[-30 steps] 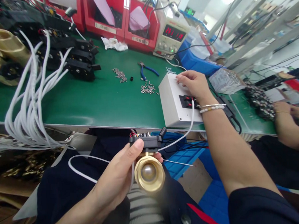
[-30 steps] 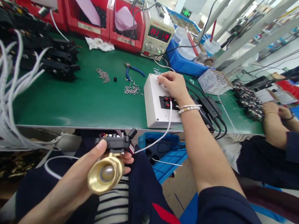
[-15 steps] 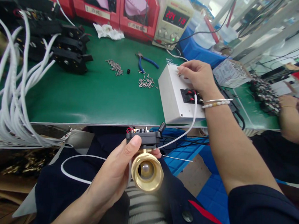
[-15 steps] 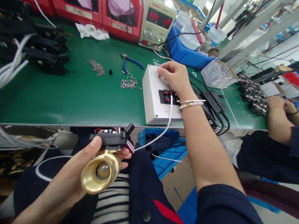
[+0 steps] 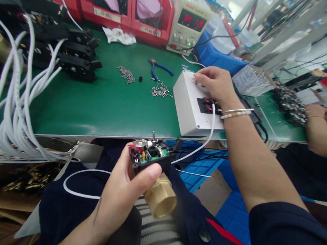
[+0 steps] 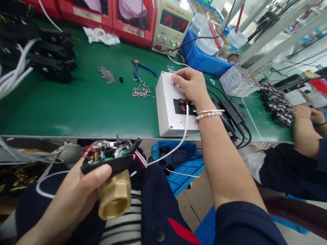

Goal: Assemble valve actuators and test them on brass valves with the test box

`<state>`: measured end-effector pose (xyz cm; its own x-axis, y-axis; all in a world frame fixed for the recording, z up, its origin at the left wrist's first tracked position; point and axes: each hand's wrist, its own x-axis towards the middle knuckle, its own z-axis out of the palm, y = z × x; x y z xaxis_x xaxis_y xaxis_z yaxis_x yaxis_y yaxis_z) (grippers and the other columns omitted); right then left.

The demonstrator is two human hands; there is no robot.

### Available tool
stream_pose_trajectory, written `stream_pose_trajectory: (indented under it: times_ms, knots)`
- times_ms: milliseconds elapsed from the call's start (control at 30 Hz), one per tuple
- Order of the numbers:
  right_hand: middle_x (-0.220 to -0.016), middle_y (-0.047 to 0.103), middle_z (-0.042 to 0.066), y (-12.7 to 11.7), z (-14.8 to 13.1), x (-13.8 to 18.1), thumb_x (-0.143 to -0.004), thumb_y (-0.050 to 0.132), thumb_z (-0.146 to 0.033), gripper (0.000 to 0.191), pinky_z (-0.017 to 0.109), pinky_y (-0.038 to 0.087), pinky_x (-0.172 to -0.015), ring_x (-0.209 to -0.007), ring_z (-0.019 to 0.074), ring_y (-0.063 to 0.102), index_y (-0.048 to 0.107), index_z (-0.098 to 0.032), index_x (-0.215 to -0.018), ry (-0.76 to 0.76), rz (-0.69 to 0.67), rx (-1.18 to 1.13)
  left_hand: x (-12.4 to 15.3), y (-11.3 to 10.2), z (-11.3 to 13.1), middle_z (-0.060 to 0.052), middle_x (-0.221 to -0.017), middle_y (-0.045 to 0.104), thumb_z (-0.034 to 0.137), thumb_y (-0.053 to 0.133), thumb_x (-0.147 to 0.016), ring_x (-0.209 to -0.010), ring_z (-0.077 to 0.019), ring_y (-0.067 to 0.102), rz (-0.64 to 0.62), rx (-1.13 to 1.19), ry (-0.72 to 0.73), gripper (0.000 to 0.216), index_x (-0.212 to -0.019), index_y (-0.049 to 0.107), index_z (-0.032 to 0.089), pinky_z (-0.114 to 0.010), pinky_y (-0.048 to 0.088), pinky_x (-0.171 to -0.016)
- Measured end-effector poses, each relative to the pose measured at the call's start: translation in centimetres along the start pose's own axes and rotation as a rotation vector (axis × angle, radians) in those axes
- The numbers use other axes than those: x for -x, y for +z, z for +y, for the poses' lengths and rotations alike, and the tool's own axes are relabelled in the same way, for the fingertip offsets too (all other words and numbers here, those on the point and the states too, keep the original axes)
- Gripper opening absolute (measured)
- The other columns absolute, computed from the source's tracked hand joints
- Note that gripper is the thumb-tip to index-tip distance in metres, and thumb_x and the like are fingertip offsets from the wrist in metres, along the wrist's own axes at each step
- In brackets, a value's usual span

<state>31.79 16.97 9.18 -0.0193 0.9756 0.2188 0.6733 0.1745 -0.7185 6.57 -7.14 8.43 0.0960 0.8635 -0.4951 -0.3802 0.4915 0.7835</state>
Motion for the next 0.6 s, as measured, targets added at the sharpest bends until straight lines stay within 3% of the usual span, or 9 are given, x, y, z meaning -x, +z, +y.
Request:
stream_pose_trajectory:
  times_ms: [100,233,433,600]
  knots:
    - [-0.075,0.067,-0.001,-0.1,0.5,-0.2,-0.090,0.073,-0.013,0.009,0.027,0.044,-0.066,-0.063,0.0109,0.054,0.071,-0.018,-0.082,-0.016,0.006,-0.006,0.2,-0.3,-0.6,-0.002,-0.110,0.073,0.031,0.088,-0.071,-0.093,-0.0211,0.073,0.040,-0.274,0.299,0.056,-0.116,0.054,0.028,-0.029,0.060,-0.081]
    - [-0.079,0.068,0.000,-0.2,1.3,-0.5,-0.090,0.073,-0.019,0.006,0.026,0.049,-0.069,-0.068,0.0119,0.058,0.071,-0.018,-0.085,-0.037,-0.016,-0.022,0.1,-0.9,-1.8,-0.005,-0.135,0.063,0.021,0.084,-0.076,-0.130,-0.0231,0.062,-0.004,-0.528,0.645,0.062,-0.124,0.045,0.031,-0.033,0.052,-0.108]
    - [-0.079,0.068,0.001,-0.1,1.0,-0.4,-0.091,0.073,-0.015,0.007,0.025,0.050,-0.070,-0.071,0.0121,0.060,0.071,-0.017,-0.084,0.009,-0.017,-0.046,-0.1,-1.0,-1.9,-0.006,-0.132,0.065,0.019,0.081,-0.078,-0.136,-0.0200,0.059,-0.059,-0.604,0.754,0.064,-0.126,0.040,0.030,-0.033,0.043,-0.120]
    - [-0.080,0.068,0.002,-0.1,0.7,-0.3,-0.091,0.072,-0.013,0.008,0.028,0.053,-0.077,-0.077,0.0145,0.064,0.070,-0.017,-0.084,0.017,-0.020,-0.035,-0.3,-1.1,-1.8,-0.008,-0.124,0.071,0.004,0.079,-0.068,-0.132,-0.0170,0.063,-0.069,-0.644,0.921,0.070,-0.125,0.042,0.022,-0.024,0.044,-0.118]
